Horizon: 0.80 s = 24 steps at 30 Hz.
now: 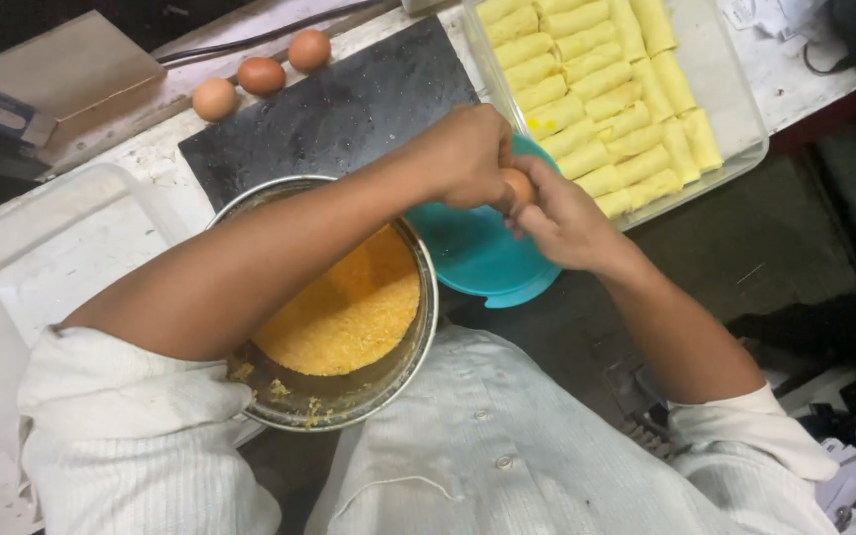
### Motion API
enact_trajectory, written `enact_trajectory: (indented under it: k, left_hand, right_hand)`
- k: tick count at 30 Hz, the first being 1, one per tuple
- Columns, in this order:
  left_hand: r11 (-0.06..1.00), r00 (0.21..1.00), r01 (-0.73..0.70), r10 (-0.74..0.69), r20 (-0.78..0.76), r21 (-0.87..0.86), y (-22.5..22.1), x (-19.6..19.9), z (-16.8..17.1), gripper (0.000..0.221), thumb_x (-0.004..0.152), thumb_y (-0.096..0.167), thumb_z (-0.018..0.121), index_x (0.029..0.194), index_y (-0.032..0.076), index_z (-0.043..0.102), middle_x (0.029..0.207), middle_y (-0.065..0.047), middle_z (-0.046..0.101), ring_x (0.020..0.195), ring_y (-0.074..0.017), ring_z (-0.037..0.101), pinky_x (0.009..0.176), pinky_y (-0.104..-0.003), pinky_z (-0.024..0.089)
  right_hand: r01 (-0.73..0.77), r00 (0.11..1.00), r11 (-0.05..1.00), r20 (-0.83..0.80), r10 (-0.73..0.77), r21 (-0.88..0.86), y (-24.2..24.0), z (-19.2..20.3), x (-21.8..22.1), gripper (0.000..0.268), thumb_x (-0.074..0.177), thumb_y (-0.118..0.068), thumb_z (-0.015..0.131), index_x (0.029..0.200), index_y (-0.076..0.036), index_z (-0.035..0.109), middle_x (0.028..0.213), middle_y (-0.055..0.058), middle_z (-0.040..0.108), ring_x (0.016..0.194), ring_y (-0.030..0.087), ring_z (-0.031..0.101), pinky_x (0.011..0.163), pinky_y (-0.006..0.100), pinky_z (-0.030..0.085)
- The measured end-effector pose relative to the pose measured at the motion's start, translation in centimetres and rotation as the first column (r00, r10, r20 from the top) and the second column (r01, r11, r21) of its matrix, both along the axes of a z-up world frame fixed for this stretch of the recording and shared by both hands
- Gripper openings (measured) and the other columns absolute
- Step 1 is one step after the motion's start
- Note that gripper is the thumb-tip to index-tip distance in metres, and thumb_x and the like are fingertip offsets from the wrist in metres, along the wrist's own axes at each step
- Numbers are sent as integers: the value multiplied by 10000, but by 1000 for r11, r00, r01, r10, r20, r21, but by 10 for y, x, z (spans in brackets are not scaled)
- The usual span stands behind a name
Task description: Cracking eggs into a bowl, mixing them, and then dipping rolls into the egg wash and breadcrumbs to coat them.
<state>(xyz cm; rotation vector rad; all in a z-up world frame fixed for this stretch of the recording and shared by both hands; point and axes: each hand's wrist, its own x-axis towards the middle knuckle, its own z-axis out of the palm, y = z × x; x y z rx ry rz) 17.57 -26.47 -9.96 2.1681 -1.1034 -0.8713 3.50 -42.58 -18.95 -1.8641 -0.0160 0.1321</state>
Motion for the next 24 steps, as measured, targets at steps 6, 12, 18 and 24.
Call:
enact_trajectory:
  k: [6,12,18,24]
  left_hand:
    - [994,996,-87,86,16,70,-14,2,-57,203,619,265,819,766,137,763,605,-88,670,626,-312,714,578,-407,581]
    - [993,997,-66,69,-31,95,-6,4,-64,173,646,179,781,756,57,726,703,-183,685,752,-378,718,644,-448,579]
    - [957,997,-23,43,-63,291,-9,-1,-30,377,644,159,777,594,104,408,700,-105,495,555,-188,321,447,-386,214]
    - [952,996,51,-73,60,302,-5,-3,-42,274,744,181,749,620,113,515,604,-51,498,496,-172,367,405,-361,283]
  right_hand:
    - [-42,999,914,-22,37,-404,11,-17,7,538,940,-331,471,1382,-36,391,986,261,596,959,495,627,773,603,506]
    - [-28,999,936,8,33,-352,24,-24,14,419,901,-204,432,1261,10,442,982,211,532,972,448,590,800,543,480]
    - [-84,983,918,-183,13,-387,43,30,16,265,887,-159,390,1109,-22,437,1007,150,477,871,267,463,729,413,389]
    - [-228,962,841,-248,116,-491,38,40,15,355,878,-128,409,1223,-51,438,1088,206,486,991,351,504,813,445,407]
